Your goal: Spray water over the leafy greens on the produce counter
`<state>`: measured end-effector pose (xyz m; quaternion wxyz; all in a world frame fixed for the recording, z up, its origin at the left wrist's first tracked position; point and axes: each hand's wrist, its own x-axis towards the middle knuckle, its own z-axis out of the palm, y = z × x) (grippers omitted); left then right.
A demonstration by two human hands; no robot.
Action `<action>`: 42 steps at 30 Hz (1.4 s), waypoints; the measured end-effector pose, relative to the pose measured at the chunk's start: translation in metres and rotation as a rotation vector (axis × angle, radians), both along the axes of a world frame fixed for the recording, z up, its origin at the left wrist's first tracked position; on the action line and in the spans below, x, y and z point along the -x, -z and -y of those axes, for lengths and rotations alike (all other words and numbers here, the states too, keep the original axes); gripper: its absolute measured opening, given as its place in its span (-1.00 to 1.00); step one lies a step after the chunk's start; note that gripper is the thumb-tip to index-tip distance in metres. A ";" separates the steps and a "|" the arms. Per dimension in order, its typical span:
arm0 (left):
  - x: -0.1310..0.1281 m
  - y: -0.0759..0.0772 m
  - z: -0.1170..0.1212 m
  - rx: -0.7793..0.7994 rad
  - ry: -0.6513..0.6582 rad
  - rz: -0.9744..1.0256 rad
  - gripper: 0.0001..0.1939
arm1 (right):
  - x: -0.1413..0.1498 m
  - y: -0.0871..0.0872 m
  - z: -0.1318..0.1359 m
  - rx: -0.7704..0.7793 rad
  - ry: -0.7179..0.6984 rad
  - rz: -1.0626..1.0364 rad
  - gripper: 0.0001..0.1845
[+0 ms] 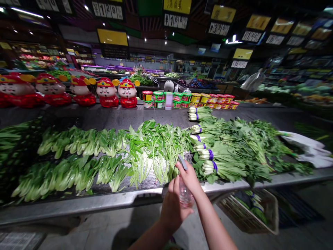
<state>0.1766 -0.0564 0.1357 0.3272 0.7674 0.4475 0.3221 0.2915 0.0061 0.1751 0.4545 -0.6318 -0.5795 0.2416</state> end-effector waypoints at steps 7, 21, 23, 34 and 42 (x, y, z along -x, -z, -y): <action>0.003 -0.021 -0.009 0.038 -0.062 0.037 0.07 | 0.007 -0.020 -0.012 -0.033 -0.061 0.026 -0.58; 0.010 -0.016 -0.019 0.047 -0.099 0.028 0.08 | 0.014 -0.009 -0.028 -0.025 -0.088 0.000 -0.58; 0.012 -0.020 -0.024 -0.009 -0.104 0.011 0.08 | 0.016 -0.013 -0.033 -0.034 -0.083 -0.010 -0.58; 0.023 -0.032 -0.049 -0.038 -0.145 -0.048 0.11 | 0.026 -0.029 -0.064 -0.048 -0.116 0.024 -0.57; 0.025 -0.017 -0.048 -0.097 -0.161 -0.051 0.11 | 0.028 -0.016 -0.065 -0.045 -0.131 -0.030 -0.54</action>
